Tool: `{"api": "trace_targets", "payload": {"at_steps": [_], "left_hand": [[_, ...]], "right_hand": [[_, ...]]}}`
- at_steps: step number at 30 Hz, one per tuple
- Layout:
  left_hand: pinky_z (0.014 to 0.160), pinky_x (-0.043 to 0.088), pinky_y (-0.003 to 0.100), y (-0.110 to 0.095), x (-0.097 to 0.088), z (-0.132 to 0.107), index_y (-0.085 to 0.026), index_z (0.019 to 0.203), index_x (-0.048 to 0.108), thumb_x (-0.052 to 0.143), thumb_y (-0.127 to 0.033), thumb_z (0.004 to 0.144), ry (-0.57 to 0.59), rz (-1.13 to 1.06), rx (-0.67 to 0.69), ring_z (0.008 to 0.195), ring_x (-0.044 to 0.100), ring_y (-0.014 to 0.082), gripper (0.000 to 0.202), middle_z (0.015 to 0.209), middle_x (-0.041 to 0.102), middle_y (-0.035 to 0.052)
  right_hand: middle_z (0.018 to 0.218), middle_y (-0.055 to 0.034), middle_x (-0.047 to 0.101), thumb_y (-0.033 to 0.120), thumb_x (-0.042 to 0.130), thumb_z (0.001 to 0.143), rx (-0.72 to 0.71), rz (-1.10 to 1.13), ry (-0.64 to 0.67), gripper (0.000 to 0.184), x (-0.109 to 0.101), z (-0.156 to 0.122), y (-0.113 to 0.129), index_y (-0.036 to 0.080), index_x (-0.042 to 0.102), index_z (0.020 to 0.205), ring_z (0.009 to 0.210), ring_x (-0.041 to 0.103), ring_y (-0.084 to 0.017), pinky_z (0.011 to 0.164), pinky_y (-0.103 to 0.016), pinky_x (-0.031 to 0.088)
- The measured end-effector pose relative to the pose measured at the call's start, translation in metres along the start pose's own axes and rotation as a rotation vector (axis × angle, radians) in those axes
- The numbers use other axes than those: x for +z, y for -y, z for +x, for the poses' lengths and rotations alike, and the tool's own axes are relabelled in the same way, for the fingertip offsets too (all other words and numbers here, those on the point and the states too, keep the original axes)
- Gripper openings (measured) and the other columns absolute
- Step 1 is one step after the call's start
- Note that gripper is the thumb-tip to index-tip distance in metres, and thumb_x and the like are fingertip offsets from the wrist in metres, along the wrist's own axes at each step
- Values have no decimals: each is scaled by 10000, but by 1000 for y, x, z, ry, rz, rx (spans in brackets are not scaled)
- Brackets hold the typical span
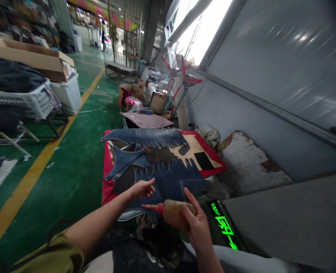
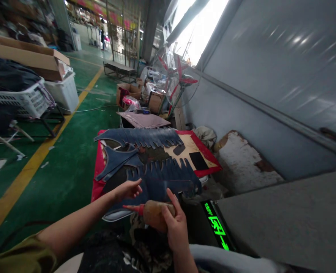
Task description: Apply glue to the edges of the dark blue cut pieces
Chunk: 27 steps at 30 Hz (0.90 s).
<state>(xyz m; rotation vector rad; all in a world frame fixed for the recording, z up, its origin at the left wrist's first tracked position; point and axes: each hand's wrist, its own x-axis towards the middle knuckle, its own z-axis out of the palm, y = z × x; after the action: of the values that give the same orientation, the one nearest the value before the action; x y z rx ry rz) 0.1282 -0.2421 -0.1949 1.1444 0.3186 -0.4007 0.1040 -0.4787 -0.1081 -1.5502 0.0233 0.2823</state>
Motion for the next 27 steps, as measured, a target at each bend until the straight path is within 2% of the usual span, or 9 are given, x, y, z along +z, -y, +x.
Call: {"api": "trace_targets", "payload": {"at_steps": [3,6,10,14,17,19,21,24,27], "left_hand": [[736,505,427,42,-6,6,-112,867,664,633,-843,575,104,-169,-123,871,649,305,787,901,681,160],[802,511,402,67,1,21,-160,1099,618,617,-791,660,102,-354,-82,972,656,276,769,1039,682,132],[847,524,385,83,-3,40,-154,1254,538,658,-665,716,-12,-436,16,956,678,258,752,1015,689,123],[935,510,376,92,-32,43,-167,1407,415,784,-465,650,-199,-373,117,1019,669,248,893,1107,681,116],[1038,456,380,100,-58,38,-186,1432,427,812,-364,604,-336,-231,167,1192,586,266,930,1263,634,112],[1106,394,354,107,-74,36,-184,1404,482,792,-315,596,-401,-126,184,1306,494,260,875,1373,570,95],[1112,382,330,114,-89,37,-166,1385,514,756,-271,607,-450,-29,164,1335,465,251,821,1390,558,91],[1000,478,332,126,-109,44,-164,1405,500,711,-211,636,-525,110,66,1235,557,255,800,1254,647,87],[844,538,308,134,-125,52,-202,1436,464,680,-167,673,-581,245,-40,1002,667,217,793,1050,705,31]], "right_hand": [[861,-58,723,464,813,640,184,220,44,1010,18,-7,0,224,325,1491,795,704,-250,741,-404,572],[928,-100,737,463,820,632,239,294,17,1078,24,-9,-12,223,248,1513,779,710,-258,692,-381,572],[1129,-159,703,489,809,644,358,425,-28,1122,12,-7,-52,261,163,1532,973,698,-309,806,-438,566],[1162,-133,698,519,827,614,488,511,-102,1176,8,-6,-109,279,138,1537,1047,676,-314,926,-484,523],[1175,-99,698,531,826,608,564,496,-163,1070,20,-7,-157,263,298,1498,1102,654,-293,965,-448,502],[1177,-82,699,538,832,587,619,482,-149,957,31,-7,-188,270,442,1418,1114,649,-290,958,-432,498],[1138,-64,714,568,845,533,678,469,-149,851,43,-4,-216,279,578,1288,1091,659,-297,932,-441,508],[1077,-43,730,577,861,467,711,442,-157,720,59,5,-246,274,688,1097,1076,664,-298,918,-437,513],[1013,-45,737,605,851,432,728,400,-142,694,72,14,-264,266,716,1022,1057,668,-312,889,-453,522]]}}
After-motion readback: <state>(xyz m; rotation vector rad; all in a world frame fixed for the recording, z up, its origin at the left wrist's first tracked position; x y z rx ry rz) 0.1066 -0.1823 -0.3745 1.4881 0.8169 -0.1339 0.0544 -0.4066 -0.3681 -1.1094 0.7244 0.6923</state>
